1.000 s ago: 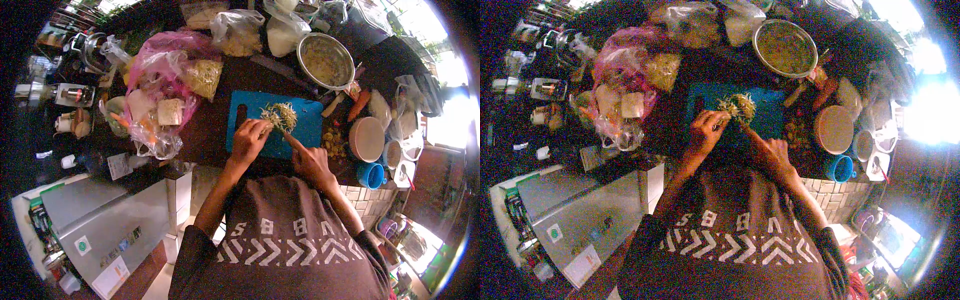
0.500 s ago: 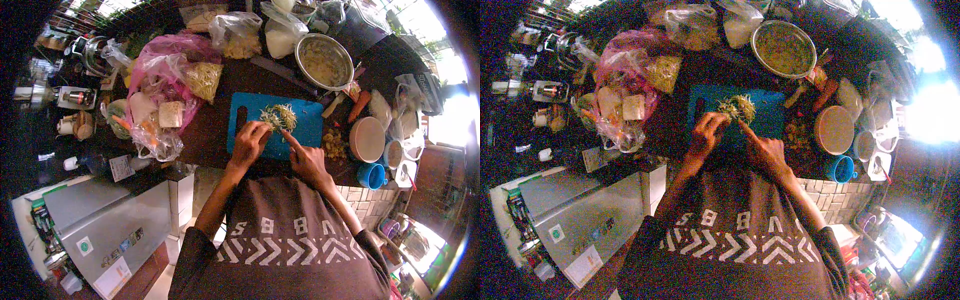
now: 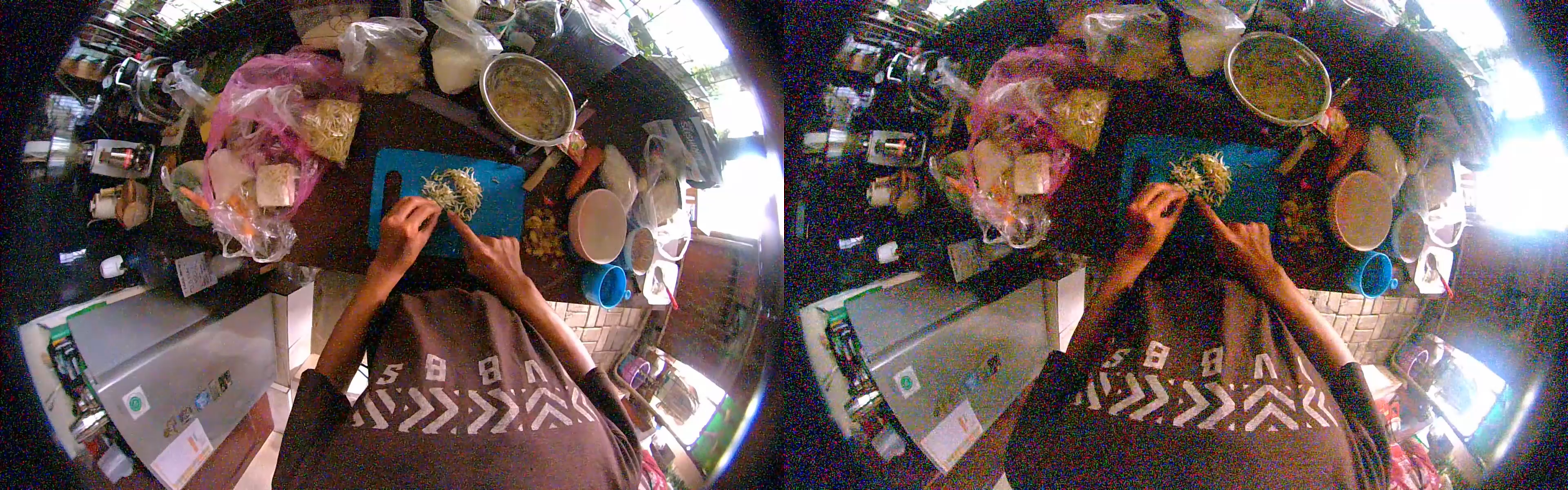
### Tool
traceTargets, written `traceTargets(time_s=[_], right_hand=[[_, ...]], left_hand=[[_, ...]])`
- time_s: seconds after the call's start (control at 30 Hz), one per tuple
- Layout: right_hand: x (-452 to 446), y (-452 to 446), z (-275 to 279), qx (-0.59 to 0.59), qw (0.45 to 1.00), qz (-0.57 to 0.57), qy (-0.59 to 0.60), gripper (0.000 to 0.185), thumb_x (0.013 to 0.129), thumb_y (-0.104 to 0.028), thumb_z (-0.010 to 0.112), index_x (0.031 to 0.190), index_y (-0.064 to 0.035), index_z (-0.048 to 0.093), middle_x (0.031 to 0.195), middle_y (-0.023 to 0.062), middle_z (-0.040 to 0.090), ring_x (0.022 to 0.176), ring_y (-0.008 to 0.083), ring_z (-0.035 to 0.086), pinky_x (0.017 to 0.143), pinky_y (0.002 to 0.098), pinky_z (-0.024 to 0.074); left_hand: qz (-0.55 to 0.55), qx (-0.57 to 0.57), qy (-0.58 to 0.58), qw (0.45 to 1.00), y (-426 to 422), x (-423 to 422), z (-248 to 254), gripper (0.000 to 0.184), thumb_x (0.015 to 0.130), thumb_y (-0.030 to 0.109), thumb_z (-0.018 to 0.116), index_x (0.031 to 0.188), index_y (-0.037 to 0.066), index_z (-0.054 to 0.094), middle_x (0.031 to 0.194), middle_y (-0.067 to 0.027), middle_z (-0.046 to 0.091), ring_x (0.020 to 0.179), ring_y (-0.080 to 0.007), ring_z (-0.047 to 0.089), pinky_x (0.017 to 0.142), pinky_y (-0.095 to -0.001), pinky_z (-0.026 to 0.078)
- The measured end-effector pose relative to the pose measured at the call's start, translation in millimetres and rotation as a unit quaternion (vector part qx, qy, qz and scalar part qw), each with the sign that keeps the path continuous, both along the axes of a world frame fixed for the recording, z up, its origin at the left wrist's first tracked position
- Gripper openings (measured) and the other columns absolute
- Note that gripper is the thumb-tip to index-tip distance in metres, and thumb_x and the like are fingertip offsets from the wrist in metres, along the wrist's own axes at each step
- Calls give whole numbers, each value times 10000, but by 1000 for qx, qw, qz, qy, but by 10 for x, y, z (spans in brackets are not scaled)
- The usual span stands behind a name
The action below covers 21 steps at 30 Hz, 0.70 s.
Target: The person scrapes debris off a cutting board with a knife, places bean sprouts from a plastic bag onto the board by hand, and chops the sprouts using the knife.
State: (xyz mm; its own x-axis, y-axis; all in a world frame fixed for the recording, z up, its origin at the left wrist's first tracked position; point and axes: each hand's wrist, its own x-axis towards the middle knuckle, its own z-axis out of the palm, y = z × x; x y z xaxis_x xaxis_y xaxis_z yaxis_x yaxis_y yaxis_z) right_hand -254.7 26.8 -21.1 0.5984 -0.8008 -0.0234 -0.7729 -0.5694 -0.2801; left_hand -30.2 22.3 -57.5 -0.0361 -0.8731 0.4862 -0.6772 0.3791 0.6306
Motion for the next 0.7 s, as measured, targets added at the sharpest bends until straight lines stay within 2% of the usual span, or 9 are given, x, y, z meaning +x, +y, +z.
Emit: traceTargets(time_s=[0.1,0.27,0.3,0.37,0.5,0.7], right_hand=[[-40,60,106,-9,1000,1,4,788,852,-122,676,1600,-254,469,672,116,708,497,311,654,505,493,528],[-229,35,391,50,998,2,27,717,914,-154,653,1592,-297,470,606,142,659,487,346,636,510,509,520],[-230,41,374,49,998,0,27,717,914,-154,653,1592,-297,470,606,142,659,487,346,636,510,509,520],[-226,48,322,29,998,-17,-47,694,936,-160,639,1591,-314,470,600,155,644,484,363,624,521,525,516],[-85,22,314,37,999,-27,-15,692,941,-155,635,1596,-298,466,603,157,645,488,362,622,528,533,514],[-32,6,58,9,998,-20,-64,721,923,-140,631,1608,-277,454,593,139,647,482,352,629,502,514,512]], left_hand=[[4,2,11,1000,14,-21,73,162,837,41,809,977,65,732,1037,-63,722,985,-274,718,861,-388,597],[4,9,9,1000,22,-2,105,160,839,47,812,977,64,732,1054,-64,708,972,-275,720,852,-385,595],[-3,12,13,1000,20,0,81,168,839,48,810,986,62,732,1062,-71,703,992,-283,715,867,-389,590],[-12,14,17,1000,18,2,31,176,838,49,809,996,61,732,1070,-77,697,1011,-291,709,881,-394,586],[-7,9,-13,1000,58,25,77,215,833,49,799,1038,64,735,1096,-90,688,1047,-317,686,920,-415,570],[-5,29,-14,999,99,39,91,235,826,39,805,1050,66,740,1092,-79,692,1026,-307,683,914,-414,570]])
